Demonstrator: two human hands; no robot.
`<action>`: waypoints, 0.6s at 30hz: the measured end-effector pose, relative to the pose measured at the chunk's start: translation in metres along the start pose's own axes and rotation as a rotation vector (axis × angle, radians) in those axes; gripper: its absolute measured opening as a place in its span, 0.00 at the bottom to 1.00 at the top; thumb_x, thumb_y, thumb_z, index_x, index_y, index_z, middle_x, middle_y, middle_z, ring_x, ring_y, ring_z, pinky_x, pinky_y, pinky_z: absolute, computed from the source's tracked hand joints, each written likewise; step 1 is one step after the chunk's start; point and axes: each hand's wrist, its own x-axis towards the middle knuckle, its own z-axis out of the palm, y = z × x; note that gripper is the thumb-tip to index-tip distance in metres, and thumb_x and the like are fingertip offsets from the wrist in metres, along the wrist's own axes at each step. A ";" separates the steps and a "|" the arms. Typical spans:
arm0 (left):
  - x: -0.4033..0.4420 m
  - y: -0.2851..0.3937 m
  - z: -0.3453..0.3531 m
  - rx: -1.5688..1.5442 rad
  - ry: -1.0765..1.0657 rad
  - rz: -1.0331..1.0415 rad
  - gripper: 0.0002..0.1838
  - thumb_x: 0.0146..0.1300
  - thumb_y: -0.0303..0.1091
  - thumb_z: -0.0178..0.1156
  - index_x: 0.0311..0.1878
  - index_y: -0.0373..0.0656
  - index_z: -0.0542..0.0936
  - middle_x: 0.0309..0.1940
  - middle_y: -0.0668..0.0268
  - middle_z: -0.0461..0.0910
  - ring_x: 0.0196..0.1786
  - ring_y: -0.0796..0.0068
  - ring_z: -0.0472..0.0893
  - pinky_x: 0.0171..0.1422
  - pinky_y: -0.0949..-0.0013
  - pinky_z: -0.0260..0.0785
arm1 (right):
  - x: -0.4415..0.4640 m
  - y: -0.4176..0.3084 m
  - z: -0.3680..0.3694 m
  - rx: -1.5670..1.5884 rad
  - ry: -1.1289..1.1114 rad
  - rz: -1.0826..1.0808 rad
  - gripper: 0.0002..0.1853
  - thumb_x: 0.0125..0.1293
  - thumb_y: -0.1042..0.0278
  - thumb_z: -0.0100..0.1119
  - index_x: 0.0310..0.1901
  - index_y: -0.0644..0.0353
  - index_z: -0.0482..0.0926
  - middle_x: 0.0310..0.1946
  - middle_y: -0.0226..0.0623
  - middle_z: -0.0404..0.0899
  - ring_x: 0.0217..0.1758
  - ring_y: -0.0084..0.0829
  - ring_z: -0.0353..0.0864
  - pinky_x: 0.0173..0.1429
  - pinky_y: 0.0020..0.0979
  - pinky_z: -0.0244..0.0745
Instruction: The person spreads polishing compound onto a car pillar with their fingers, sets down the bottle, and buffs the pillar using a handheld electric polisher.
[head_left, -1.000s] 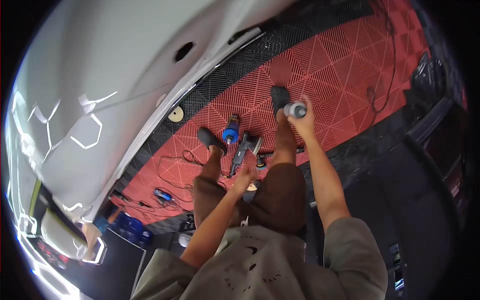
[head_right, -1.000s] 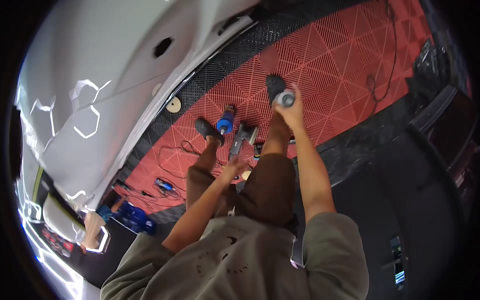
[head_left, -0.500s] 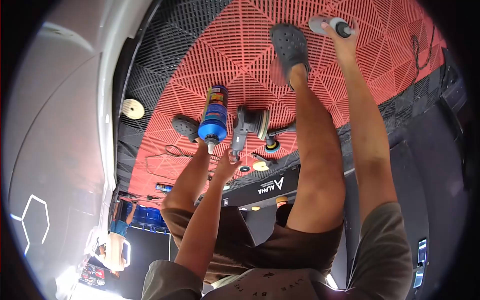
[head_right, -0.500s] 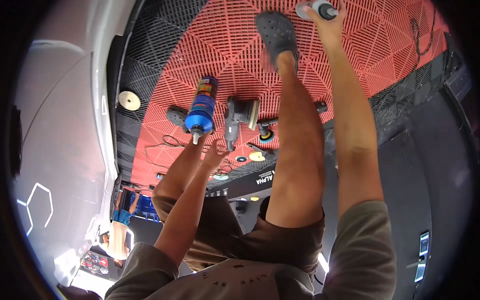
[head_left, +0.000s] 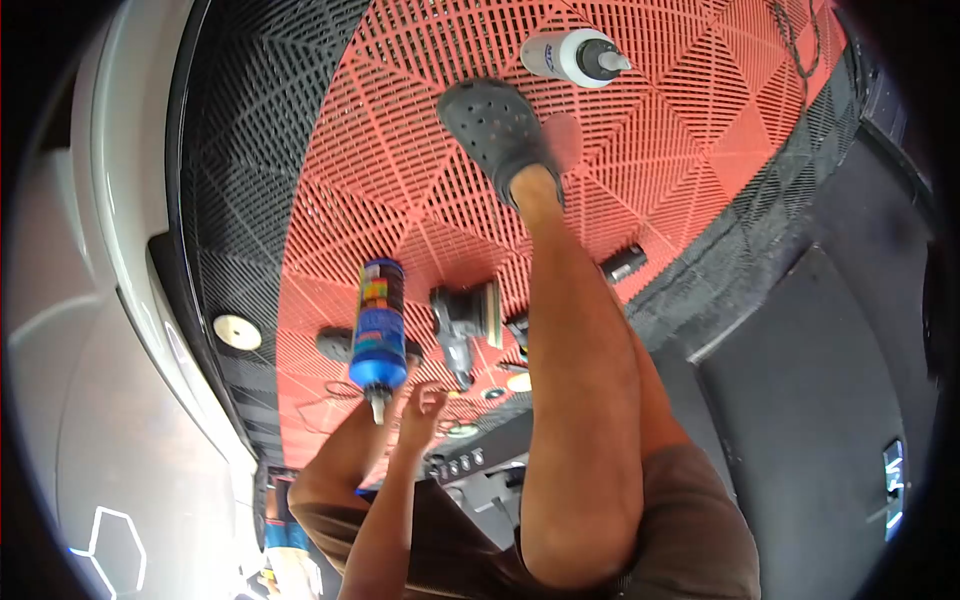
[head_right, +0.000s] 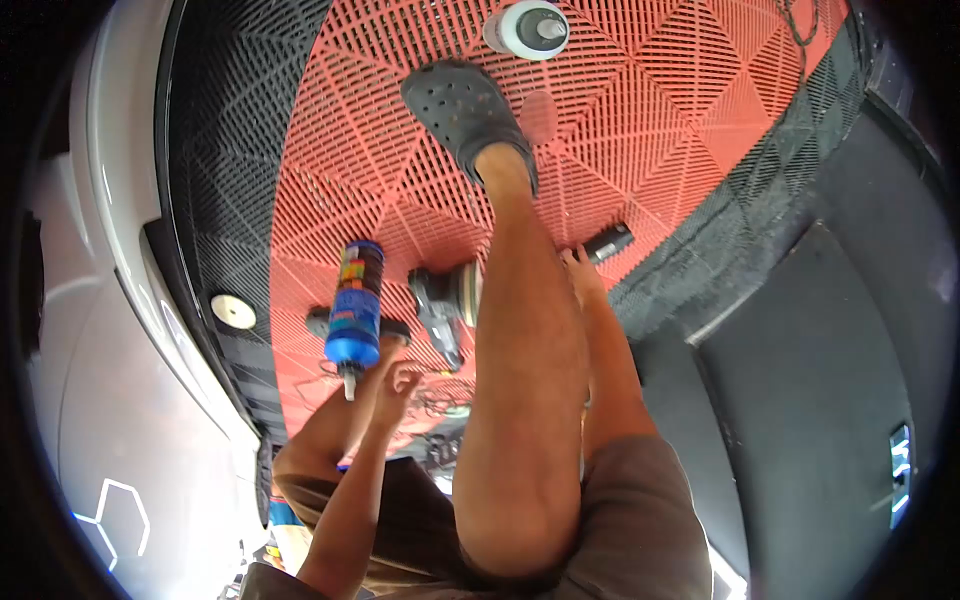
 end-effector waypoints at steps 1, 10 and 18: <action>0.011 -0.008 -0.005 0.030 -0.021 0.026 0.17 0.66 0.32 0.62 0.57 0.41 0.75 0.42 0.59 0.82 0.46 0.70 0.82 0.51 0.66 0.75 | 0.003 -0.009 0.012 -0.118 0.087 -0.082 0.24 0.60 0.60 0.54 0.59 0.53 0.76 0.55 0.32 0.74 0.66 0.39 0.61 0.68 0.53 0.61; 0.000 0.035 -0.002 0.257 -0.045 0.011 0.18 0.67 0.36 0.62 0.57 0.40 0.74 0.41 0.59 0.82 0.46 0.69 0.83 0.49 0.66 0.76 | -0.020 0.005 -0.030 -0.263 0.183 -0.012 0.23 0.63 0.61 0.51 0.60 0.52 0.73 0.52 0.36 0.76 0.61 0.43 0.67 0.58 0.56 0.66; -0.188 0.176 -0.023 0.303 0.246 0.273 0.22 0.63 0.38 0.62 0.59 0.44 0.73 0.39 0.58 0.84 0.49 0.63 0.84 0.54 0.62 0.75 | -0.255 0.044 -0.239 0.457 -0.170 0.604 0.48 0.51 0.67 0.69 0.73 0.55 0.55 0.44 0.52 0.77 0.46 0.49 0.81 0.50 0.45 0.76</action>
